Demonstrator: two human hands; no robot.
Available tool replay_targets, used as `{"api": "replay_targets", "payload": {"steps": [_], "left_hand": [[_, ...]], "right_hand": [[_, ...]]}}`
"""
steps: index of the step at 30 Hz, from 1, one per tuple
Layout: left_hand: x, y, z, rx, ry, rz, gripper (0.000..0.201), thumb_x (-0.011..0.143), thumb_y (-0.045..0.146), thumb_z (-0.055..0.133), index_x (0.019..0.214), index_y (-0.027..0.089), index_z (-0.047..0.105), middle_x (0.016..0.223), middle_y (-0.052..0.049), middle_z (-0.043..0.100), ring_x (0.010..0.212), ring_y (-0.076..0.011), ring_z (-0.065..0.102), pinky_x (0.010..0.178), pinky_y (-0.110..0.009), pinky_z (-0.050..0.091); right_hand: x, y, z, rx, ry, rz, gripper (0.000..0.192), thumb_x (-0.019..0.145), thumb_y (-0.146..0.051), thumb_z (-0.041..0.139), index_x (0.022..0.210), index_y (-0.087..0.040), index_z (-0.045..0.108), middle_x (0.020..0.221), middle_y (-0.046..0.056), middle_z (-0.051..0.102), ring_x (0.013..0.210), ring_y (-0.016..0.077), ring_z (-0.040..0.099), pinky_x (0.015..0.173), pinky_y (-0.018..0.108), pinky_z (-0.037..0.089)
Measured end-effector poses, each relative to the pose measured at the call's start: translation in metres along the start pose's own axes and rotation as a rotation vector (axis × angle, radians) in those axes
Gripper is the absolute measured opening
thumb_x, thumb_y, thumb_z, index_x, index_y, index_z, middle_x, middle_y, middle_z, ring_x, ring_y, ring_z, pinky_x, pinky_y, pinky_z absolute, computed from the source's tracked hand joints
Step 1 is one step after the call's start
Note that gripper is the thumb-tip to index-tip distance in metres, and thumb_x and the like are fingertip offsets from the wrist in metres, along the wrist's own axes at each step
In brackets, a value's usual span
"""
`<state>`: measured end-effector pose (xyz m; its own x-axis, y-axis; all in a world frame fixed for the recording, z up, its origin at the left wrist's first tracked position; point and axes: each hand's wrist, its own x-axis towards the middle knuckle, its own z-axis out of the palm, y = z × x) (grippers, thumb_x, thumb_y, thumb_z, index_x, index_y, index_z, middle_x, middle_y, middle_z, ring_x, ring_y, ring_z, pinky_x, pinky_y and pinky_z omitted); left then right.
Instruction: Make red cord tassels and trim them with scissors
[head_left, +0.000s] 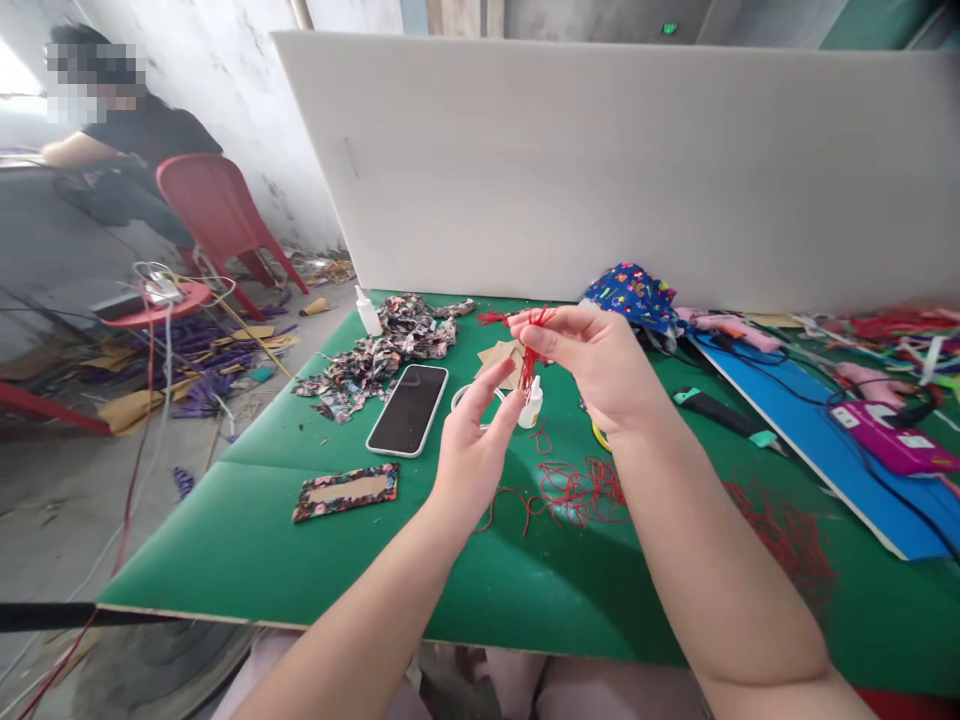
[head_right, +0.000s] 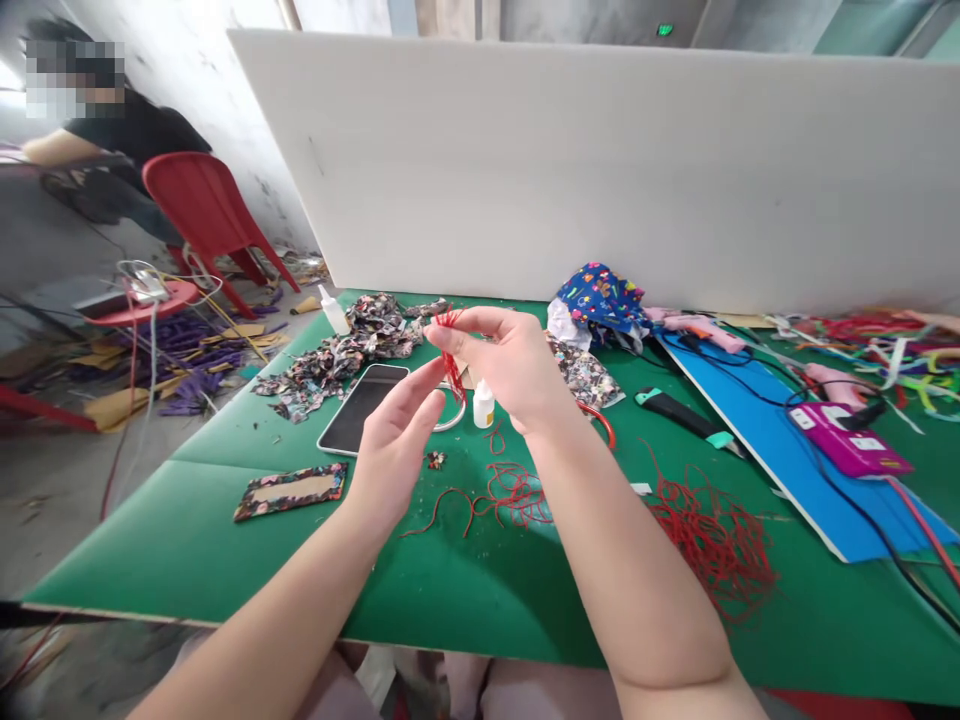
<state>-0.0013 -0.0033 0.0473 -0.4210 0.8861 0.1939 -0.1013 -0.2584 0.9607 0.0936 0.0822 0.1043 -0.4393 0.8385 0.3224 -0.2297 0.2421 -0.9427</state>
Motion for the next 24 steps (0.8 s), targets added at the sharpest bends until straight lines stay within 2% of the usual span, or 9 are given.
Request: {"api": "replay_targets", "payload": {"steps": [4,7,9,11,14,17,19,24], "left_hand": [[-0.001,0.004,-0.001,-0.067,-0.001,0.018,0.032,0.078,0.030,0.061,0.110,0.023,0.063,0.113,-0.004,0.065,0.103,-0.0153,0.059,0.086,-0.025,0.044],[-0.001,0.002,-0.003,-0.045,0.026,0.014,0.023,0.077,0.031,0.062,0.097,0.021,0.067,0.089,-0.003,0.071,0.081,-0.0135,0.063,0.069,-0.022,0.045],[0.000,0.001,-0.005,-0.016,0.045,0.008,0.018,0.076,0.032,0.063,0.087,0.019,0.069,0.073,-0.002,0.069,0.068,-0.0115,0.060,0.063,-0.021,0.044],[0.002,0.001,-0.006,-0.036,0.046,-0.018,0.016,0.075,0.032,0.064,0.080,0.017,0.069,0.066,-0.001,0.066,0.063,-0.0103,0.058,0.062,-0.021,0.043],[0.004,0.004,-0.008,-0.144,-0.041,-0.131,0.018,0.074,0.033,0.065,0.074,0.016,0.065,0.060,0.001,0.059,0.053,-0.0068,0.051,0.053,-0.019,0.040],[0.005,0.009,-0.009,-0.227,-0.132,-0.245,0.021,0.075,0.037,0.063,0.073,0.016,0.062,0.055,0.005,0.045,0.040,-0.0010,0.031,0.038,-0.015,0.022],[0.005,0.012,-0.010,-0.257,-0.146,-0.269,0.023,0.076,0.039,0.061,0.074,0.016,0.061,0.053,0.006,0.036,0.040,-0.0007,0.021,0.036,-0.015,0.013],[0.006,0.014,-0.014,-0.290,-0.145,-0.289,0.025,0.079,0.040,0.057,0.076,0.015,0.061,0.054,0.007,0.023,0.042,-0.0022,0.016,0.037,-0.015,0.009]], "right_hand": [[-0.004,0.003,0.010,-0.018,-0.090,0.048,0.016,0.063,-0.033,0.075,0.068,-0.019,0.069,0.084,0.003,0.068,0.080,0.0141,0.062,0.068,0.027,0.052],[-0.006,0.007,0.014,0.000,-0.151,0.127,0.019,0.063,-0.035,0.074,0.073,-0.020,0.070,0.084,0.003,0.068,0.070,0.0126,0.061,0.058,0.025,0.050],[-0.007,0.009,0.015,0.027,-0.174,0.148,0.018,0.064,-0.036,0.074,0.071,-0.019,0.069,0.079,0.002,0.068,0.064,0.0111,0.060,0.054,0.024,0.048],[-0.006,0.011,0.014,0.036,-0.182,0.137,0.018,0.064,-0.036,0.074,0.067,-0.019,0.067,0.074,0.001,0.068,0.063,0.0109,0.059,0.054,0.024,0.047],[-0.004,0.013,0.014,0.010,-0.168,0.121,0.019,0.065,-0.037,0.073,0.065,-0.019,0.066,0.067,0.001,0.066,0.064,0.0121,0.061,0.058,0.025,0.049],[-0.002,0.015,0.014,0.007,-0.143,0.131,0.020,0.064,-0.037,0.074,0.064,-0.018,0.066,0.065,0.001,0.066,0.062,0.0118,0.061,0.062,0.027,0.051],[-0.001,0.017,0.014,0.025,-0.108,0.135,0.020,0.062,-0.036,0.075,0.064,-0.018,0.065,0.065,0.001,0.067,0.063,0.0119,0.062,0.067,0.028,0.052],[0.001,0.020,0.012,0.056,-0.080,0.155,0.021,0.062,-0.036,0.075,0.065,-0.018,0.065,0.065,0.001,0.067,0.064,0.0127,0.063,0.071,0.030,0.053]]}}
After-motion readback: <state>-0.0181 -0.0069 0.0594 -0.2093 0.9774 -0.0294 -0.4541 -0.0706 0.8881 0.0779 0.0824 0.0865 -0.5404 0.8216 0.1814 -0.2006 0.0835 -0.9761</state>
